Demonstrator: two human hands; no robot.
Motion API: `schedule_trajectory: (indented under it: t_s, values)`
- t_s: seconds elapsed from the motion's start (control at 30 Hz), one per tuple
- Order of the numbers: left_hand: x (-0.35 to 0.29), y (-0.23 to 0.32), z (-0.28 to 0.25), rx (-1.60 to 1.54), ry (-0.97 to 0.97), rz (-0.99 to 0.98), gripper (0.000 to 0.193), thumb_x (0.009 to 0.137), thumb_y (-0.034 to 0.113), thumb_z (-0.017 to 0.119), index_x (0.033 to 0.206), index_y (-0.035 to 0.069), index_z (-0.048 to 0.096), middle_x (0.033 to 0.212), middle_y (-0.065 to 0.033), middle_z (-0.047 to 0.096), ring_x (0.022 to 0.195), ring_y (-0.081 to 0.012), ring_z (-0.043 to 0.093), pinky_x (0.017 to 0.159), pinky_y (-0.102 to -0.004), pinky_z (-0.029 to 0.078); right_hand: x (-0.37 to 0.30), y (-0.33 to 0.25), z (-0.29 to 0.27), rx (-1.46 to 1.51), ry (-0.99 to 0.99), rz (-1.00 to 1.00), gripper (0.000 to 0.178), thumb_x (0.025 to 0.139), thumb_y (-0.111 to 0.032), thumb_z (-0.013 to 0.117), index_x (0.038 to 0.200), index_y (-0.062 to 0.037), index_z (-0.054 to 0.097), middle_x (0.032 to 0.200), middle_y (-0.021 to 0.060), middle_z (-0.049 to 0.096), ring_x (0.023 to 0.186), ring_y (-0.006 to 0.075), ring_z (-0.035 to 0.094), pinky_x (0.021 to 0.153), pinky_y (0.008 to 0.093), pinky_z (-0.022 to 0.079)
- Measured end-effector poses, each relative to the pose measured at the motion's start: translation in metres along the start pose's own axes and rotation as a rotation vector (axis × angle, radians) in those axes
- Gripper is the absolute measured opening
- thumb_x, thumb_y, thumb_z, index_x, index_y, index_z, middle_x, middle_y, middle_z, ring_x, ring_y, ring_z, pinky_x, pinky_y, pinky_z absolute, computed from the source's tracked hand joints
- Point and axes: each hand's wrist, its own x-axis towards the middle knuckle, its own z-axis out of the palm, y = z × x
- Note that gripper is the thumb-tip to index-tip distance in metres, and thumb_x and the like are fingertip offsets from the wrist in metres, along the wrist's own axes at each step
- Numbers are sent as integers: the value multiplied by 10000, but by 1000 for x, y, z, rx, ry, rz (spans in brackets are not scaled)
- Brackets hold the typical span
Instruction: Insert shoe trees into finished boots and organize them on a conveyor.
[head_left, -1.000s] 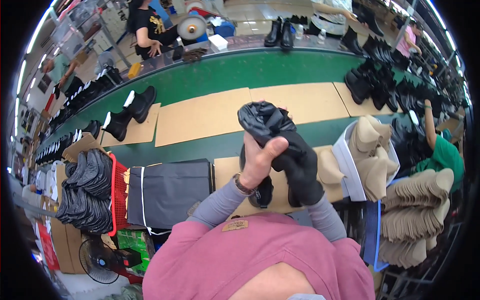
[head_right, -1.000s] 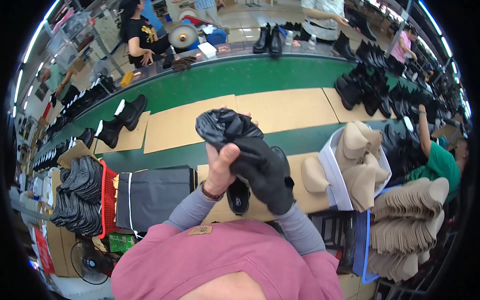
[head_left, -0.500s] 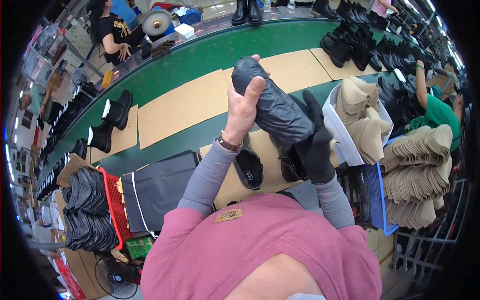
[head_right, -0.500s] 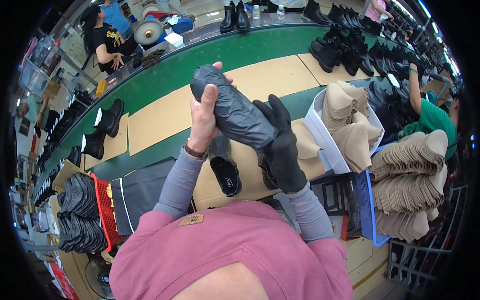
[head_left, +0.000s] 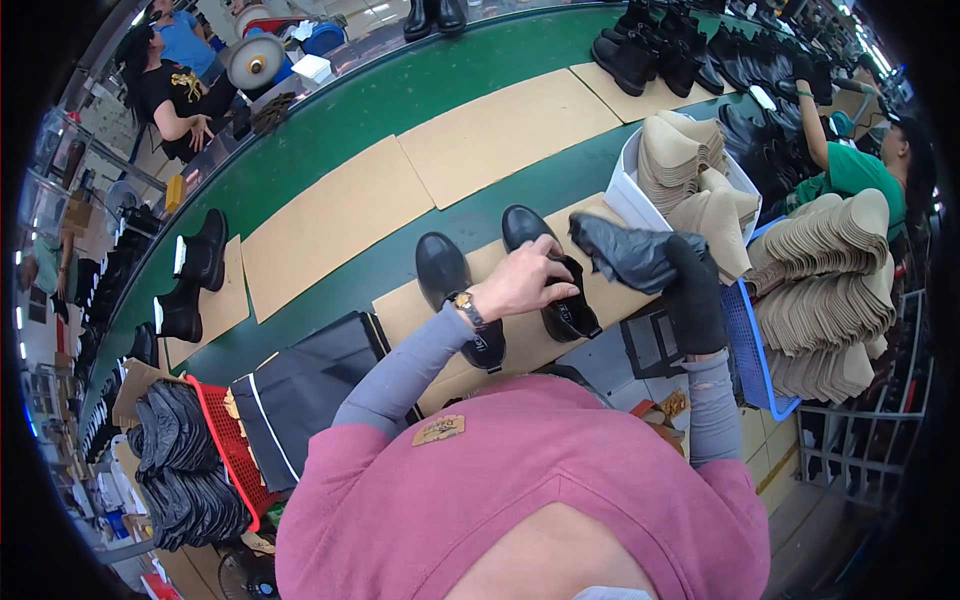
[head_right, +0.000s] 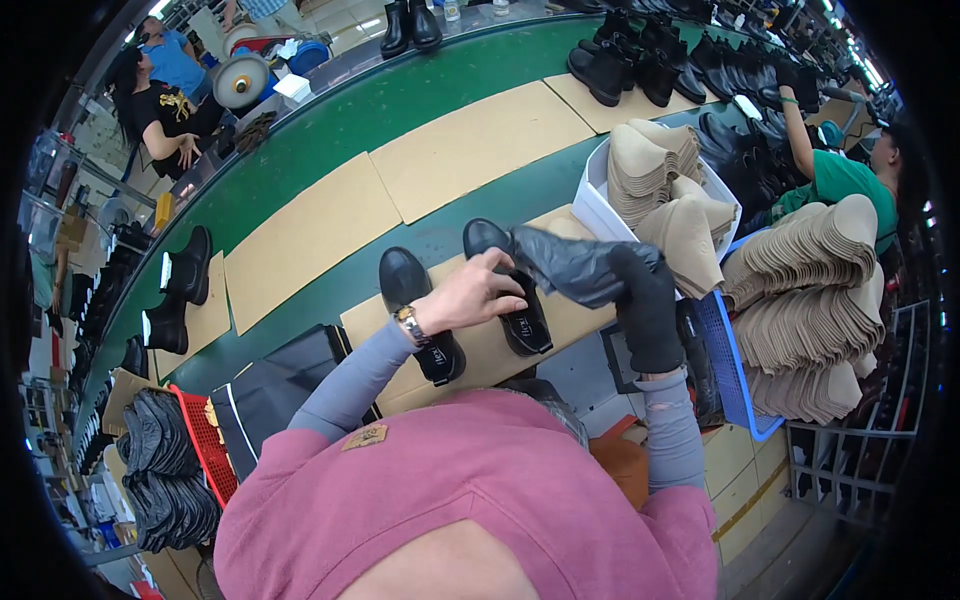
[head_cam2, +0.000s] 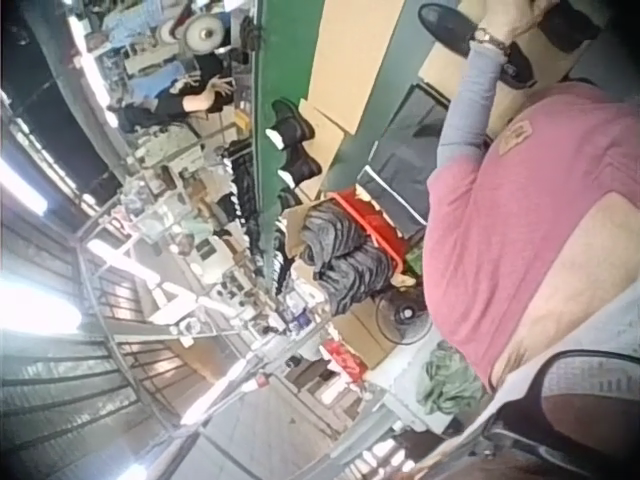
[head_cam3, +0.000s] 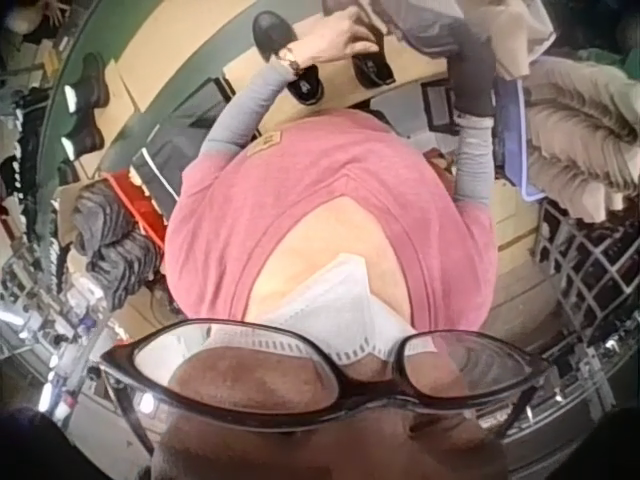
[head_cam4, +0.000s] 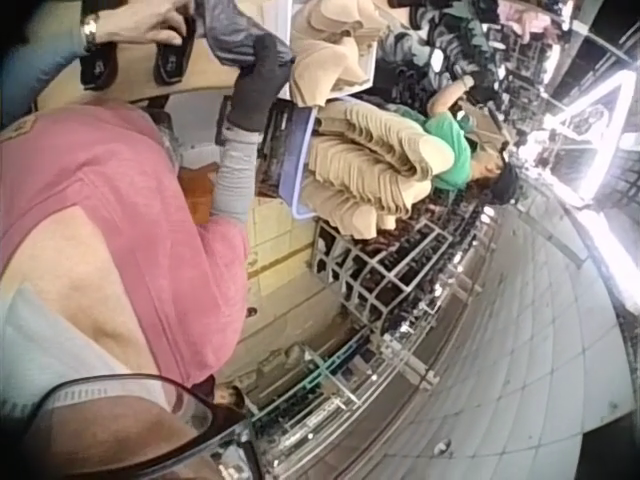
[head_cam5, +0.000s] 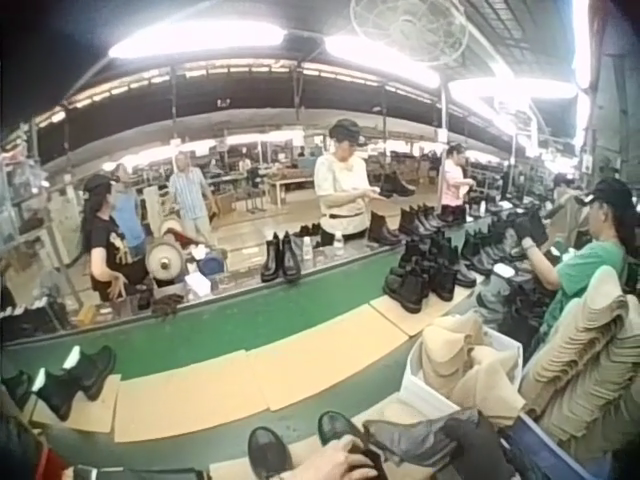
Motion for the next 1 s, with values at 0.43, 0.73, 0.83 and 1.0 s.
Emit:
schedule_trajectory:
  t_s: [0.43,0.73,0.83,1.0]
  values:
    - [1,7,42,58,82,-199,233,775,-17,592,1004,-52,614,1248,-329,471,849,-453,643,767,-505,553,4,15,-11,512,-49,566,364,931,-280,676,1127,23,635,1037,74,680,929,152,654,839,301,520]
    - [-17,7,51,20,5,-202,380,696,-70,604,969,137,768,1477,-347,280,1252,-445,504,1068,-408,448,13,-2,21,-524,-358,-184,277,859,-136,649,1110,-20,632,930,155,634,865,319,638,766,380,523]
    - [-18,0,54,31,-36,-127,295,687,-83,599,903,47,753,1496,-396,225,1280,-474,480,1093,-403,431,-5,3,58,-778,-551,-329,203,871,-216,630,1000,-60,627,941,148,628,892,344,625,738,435,507]
    - [-27,25,38,-129,-58,-228,189,685,-76,605,843,-25,694,1512,-345,224,979,-443,655,870,-411,558,-22,36,83,-338,-337,37,295,771,-161,721,1049,-75,675,957,121,682,814,268,675,706,369,538]
